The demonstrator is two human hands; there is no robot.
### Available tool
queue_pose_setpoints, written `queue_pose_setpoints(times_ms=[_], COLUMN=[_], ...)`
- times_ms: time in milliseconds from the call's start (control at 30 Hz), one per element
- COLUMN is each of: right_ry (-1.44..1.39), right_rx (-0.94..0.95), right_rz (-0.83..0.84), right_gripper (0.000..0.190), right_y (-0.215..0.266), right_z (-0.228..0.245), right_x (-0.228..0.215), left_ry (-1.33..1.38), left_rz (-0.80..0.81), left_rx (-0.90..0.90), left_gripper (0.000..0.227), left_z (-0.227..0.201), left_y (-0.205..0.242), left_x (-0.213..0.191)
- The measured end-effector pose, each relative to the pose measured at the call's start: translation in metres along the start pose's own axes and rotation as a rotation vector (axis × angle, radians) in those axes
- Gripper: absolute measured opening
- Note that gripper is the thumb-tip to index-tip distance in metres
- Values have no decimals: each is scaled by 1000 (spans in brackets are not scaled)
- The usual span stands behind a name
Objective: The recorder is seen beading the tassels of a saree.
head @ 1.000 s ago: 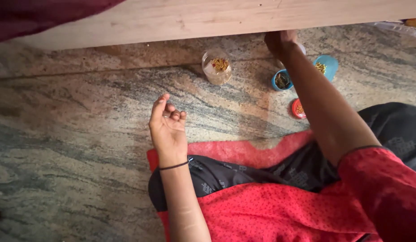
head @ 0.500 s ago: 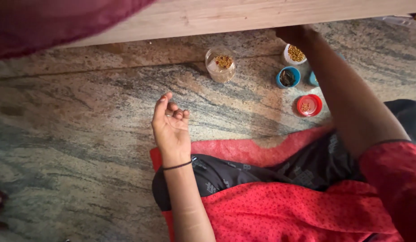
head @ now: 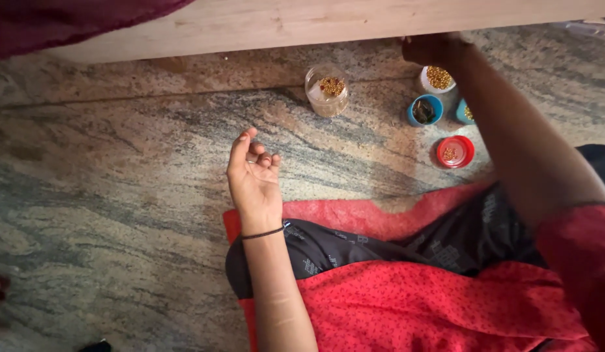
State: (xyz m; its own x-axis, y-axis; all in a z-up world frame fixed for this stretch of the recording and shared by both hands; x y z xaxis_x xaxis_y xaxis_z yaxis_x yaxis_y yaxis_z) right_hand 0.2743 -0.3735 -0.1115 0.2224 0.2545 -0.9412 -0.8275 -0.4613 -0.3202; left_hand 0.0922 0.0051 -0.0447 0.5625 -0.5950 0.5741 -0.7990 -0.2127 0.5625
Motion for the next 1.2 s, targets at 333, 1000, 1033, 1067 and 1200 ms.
queue_pose_setpoints(times_ms=[333,1000,1033,1067,1200], right_ry=[-92,178,114,48,-78], right_rx=[82,85,99,112,210], right_rz=[131,235,189,143,254], right_gripper=[21,40,44,48,31], right_y=[13,-7,-8,-8,-9], right_z=[10,19,20,21,50], right_x=[15,26,22,19,9], left_ry=[3,31,26,20,29], left_rz=[14,27,23,19,4], left_rx=[-1,6,0,-5,-10], left_gripper=[19,18,18,18,19], left_z=[0,2,3,4,3], left_y=[-2,-1,-2,-3,-4], left_x=[-2,2,0,-1,-2])
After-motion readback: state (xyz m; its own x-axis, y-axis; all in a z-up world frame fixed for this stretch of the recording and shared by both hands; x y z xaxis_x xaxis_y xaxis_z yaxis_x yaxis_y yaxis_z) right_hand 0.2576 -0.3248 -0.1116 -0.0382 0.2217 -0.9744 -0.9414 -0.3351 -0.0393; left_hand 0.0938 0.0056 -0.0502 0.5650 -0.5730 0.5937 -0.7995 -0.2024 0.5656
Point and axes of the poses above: each hand's wrist, its own y-axis away from the middle knuckle, its own x-axis out of the palm, z = x × y, the point moved 10 cm from there along -y, towards the middle knuckle, and after that the axes turned 5 degrees about -z, right-handed, at the moved point
